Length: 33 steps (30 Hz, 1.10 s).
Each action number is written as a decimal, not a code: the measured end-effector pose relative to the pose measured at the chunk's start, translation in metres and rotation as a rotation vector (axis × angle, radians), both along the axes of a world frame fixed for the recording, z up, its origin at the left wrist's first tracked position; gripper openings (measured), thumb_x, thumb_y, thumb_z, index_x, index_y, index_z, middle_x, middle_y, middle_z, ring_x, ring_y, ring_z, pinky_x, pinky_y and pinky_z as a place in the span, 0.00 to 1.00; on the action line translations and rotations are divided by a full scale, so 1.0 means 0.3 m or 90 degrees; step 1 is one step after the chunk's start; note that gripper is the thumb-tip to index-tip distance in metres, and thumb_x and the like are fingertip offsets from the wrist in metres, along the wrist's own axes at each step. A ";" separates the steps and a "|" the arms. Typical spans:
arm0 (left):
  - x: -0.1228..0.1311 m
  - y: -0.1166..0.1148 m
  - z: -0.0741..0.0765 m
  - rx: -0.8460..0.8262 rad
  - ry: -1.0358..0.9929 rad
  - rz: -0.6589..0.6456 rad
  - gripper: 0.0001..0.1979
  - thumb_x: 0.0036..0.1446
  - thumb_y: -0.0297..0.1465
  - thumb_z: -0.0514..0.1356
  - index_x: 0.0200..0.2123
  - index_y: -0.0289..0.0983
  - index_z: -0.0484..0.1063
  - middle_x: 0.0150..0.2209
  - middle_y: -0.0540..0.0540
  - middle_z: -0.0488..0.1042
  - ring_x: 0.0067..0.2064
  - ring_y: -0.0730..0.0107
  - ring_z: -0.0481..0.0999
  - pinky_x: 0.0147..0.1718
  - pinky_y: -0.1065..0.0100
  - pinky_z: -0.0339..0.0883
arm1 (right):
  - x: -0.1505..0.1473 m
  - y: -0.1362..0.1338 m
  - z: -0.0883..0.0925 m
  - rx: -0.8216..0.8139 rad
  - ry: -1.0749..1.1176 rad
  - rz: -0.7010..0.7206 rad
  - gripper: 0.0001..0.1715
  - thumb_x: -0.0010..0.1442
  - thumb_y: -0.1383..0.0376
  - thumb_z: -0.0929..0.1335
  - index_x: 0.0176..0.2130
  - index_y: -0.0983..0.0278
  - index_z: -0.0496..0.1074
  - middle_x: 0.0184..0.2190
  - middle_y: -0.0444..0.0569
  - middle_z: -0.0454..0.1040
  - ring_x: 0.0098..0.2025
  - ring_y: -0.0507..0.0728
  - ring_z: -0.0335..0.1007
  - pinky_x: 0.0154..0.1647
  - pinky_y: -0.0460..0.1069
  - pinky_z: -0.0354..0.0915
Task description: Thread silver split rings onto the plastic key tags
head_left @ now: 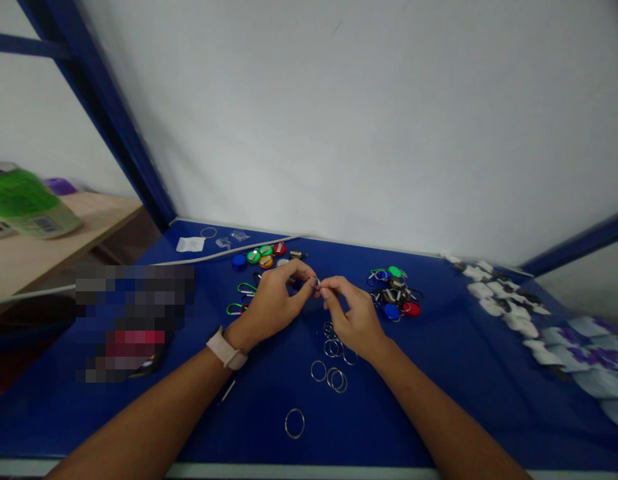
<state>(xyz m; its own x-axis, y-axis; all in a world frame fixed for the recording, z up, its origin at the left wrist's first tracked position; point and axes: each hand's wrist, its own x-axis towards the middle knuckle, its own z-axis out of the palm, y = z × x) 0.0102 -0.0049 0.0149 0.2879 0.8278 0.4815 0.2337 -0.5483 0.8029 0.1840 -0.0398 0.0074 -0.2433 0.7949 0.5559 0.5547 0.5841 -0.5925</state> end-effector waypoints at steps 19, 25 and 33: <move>-0.031 0.022 0.001 0.018 0.110 0.035 0.05 0.59 0.25 0.62 0.35 0.38 0.79 0.35 0.48 0.82 0.37 0.67 0.80 0.39 0.65 0.73 | 0.022 0.015 0.001 0.005 -0.082 -0.038 0.09 0.70 0.66 0.59 0.43 0.61 0.67 0.38 0.52 0.76 0.39 0.58 0.73 0.43 0.53 0.66; -0.053 0.046 0.002 -0.028 0.197 0.020 0.06 0.56 0.26 0.65 0.35 0.39 0.82 0.36 0.46 0.84 0.37 0.62 0.82 0.40 0.61 0.74 | 0.040 0.027 0.008 -0.035 -0.119 -0.009 0.11 0.70 0.67 0.59 0.41 0.63 0.69 0.37 0.51 0.76 0.37 0.57 0.71 0.42 0.53 0.64; -0.070 0.055 0.012 -0.041 0.219 -0.042 0.08 0.58 0.24 0.62 0.37 0.40 0.82 0.38 0.46 0.84 0.39 0.61 0.82 0.41 0.60 0.74 | 0.041 0.024 0.027 -0.126 -0.064 0.076 0.10 0.69 0.67 0.60 0.41 0.62 0.71 0.33 0.46 0.74 0.33 0.53 0.71 0.37 0.48 0.64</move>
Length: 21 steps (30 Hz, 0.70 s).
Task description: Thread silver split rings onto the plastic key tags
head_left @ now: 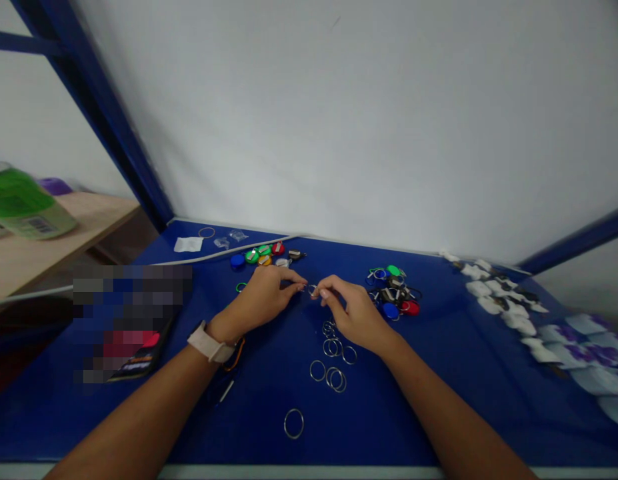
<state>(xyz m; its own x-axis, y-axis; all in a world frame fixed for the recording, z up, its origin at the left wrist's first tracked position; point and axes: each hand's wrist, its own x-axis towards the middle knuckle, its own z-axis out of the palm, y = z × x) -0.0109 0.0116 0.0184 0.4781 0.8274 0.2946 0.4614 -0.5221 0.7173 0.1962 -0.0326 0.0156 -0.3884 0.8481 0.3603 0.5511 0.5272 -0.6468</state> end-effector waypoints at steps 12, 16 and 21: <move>-0.009 -0.004 0.018 0.039 -0.028 -0.069 0.07 0.59 0.23 0.62 0.34 0.39 0.80 0.35 0.47 0.82 0.38 0.65 0.80 0.41 0.63 0.72 | 0.000 -0.004 0.002 -0.080 -0.010 0.025 0.10 0.69 0.67 0.61 0.41 0.63 0.71 0.32 0.45 0.76 0.30 0.52 0.70 0.33 0.47 0.63; -0.009 -0.004 0.020 0.062 -0.014 -0.083 0.08 0.59 0.21 0.62 0.34 0.38 0.79 0.35 0.47 0.82 0.39 0.66 0.79 0.41 0.64 0.70 | -0.002 -0.005 0.005 -0.078 -0.008 0.029 0.10 0.69 0.67 0.61 0.40 0.62 0.71 0.32 0.45 0.77 0.30 0.51 0.71 0.34 0.47 0.63; -0.010 -0.004 0.018 0.086 -0.011 -0.107 0.08 0.60 0.21 0.61 0.34 0.38 0.79 0.35 0.47 0.82 0.38 0.67 0.79 0.41 0.65 0.70 | -0.004 -0.008 0.009 -0.077 -0.008 0.026 0.10 0.68 0.67 0.61 0.38 0.62 0.71 0.30 0.45 0.76 0.29 0.51 0.70 0.33 0.47 0.62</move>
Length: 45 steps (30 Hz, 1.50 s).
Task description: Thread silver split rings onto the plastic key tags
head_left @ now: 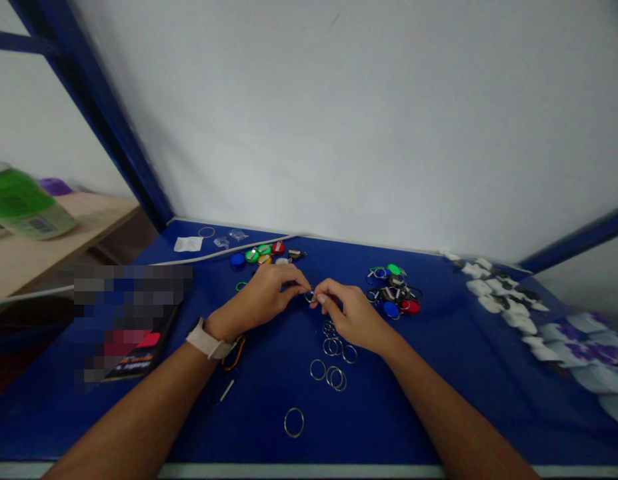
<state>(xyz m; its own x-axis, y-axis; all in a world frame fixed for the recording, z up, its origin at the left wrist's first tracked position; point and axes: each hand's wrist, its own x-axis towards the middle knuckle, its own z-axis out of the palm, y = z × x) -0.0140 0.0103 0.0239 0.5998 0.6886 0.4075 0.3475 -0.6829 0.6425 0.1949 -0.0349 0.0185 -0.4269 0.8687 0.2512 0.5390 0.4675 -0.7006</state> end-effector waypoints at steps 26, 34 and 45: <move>-0.027 -0.008 0.013 0.040 0.103 -0.011 0.05 0.55 0.24 0.59 0.32 0.38 0.75 0.34 0.46 0.77 0.39 0.65 0.76 0.42 0.63 0.67 | 0.005 0.002 0.000 -0.031 -0.050 0.017 0.10 0.68 0.69 0.60 0.37 0.62 0.69 0.32 0.45 0.77 0.29 0.51 0.69 0.32 0.47 0.61; -0.011 -0.018 -0.017 0.055 0.177 0.106 0.05 0.59 0.31 0.60 0.36 0.36 0.71 0.38 0.43 0.73 0.42 0.60 0.73 0.43 0.59 0.68 | 0.007 0.001 0.003 -0.060 -0.078 0.021 0.09 0.67 0.71 0.61 0.38 0.63 0.68 0.33 0.44 0.77 0.29 0.50 0.68 0.32 0.46 0.60; -0.002 -0.016 -0.047 0.078 0.197 0.052 0.09 0.61 0.29 0.57 0.43 0.34 0.72 0.43 0.40 0.69 0.50 0.56 0.70 0.53 0.55 0.65 | 0.010 0.003 0.013 -0.071 -0.109 0.048 0.09 0.67 0.72 0.61 0.37 0.63 0.69 0.32 0.44 0.77 0.30 0.50 0.69 0.34 0.46 0.60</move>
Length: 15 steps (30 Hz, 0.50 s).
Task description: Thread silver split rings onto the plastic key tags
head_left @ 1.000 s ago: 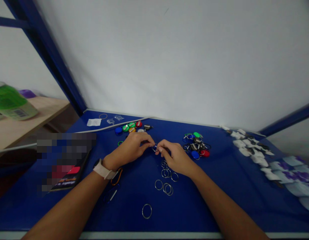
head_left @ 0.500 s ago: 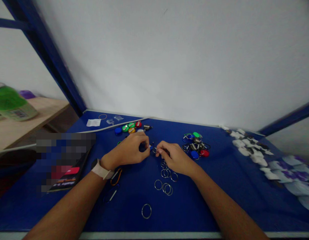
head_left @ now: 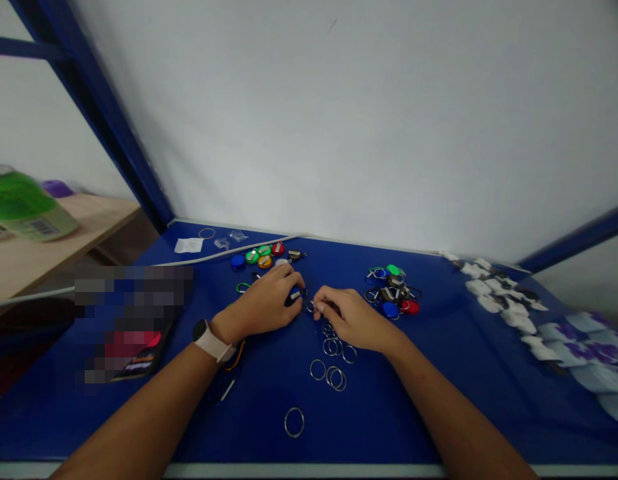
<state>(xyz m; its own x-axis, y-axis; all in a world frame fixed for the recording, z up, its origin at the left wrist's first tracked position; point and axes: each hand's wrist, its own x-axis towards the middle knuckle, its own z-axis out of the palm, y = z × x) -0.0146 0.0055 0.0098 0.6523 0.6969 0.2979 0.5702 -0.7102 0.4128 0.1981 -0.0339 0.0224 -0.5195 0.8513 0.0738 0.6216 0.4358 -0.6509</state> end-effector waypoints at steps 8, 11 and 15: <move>-0.004 -0.006 0.011 -0.026 -0.002 -0.017 0.07 0.57 0.28 0.59 0.40 0.35 0.69 0.41 0.42 0.71 0.46 0.57 0.70 0.48 0.56 0.66 | 0.002 -0.004 0.009 -0.002 -0.004 0.016 0.11 0.66 0.72 0.61 0.35 0.64 0.70 0.31 0.44 0.76 0.30 0.50 0.68 0.35 0.46 0.60; -0.005 -0.005 0.010 -0.036 -0.002 -0.028 0.08 0.56 0.26 0.57 0.41 0.36 0.69 0.41 0.43 0.71 0.46 0.58 0.71 0.47 0.57 0.67 | 0.004 -0.002 0.009 0.000 -0.010 0.023 0.11 0.66 0.72 0.61 0.35 0.64 0.70 0.31 0.44 0.75 0.31 0.50 0.68 0.36 0.46 0.60; -0.004 -0.007 0.014 -0.055 0.008 -0.014 0.08 0.56 0.26 0.57 0.40 0.36 0.69 0.42 0.42 0.71 0.44 0.59 0.72 0.46 0.58 0.67 | 0.005 -0.001 0.009 -0.002 -0.019 0.026 0.11 0.66 0.72 0.61 0.35 0.64 0.70 0.30 0.44 0.75 0.31 0.50 0.68 0.36 0.47 0.60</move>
<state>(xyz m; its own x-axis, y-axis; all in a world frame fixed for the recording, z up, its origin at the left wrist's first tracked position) -0.0159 0.0035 0.0140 0.6709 0.7051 0.2296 0.5605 -0.6849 0.4656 0.1995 -0.0343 0.0250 -0.5557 0.8296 0.0547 0.6230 0.4591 -0.6333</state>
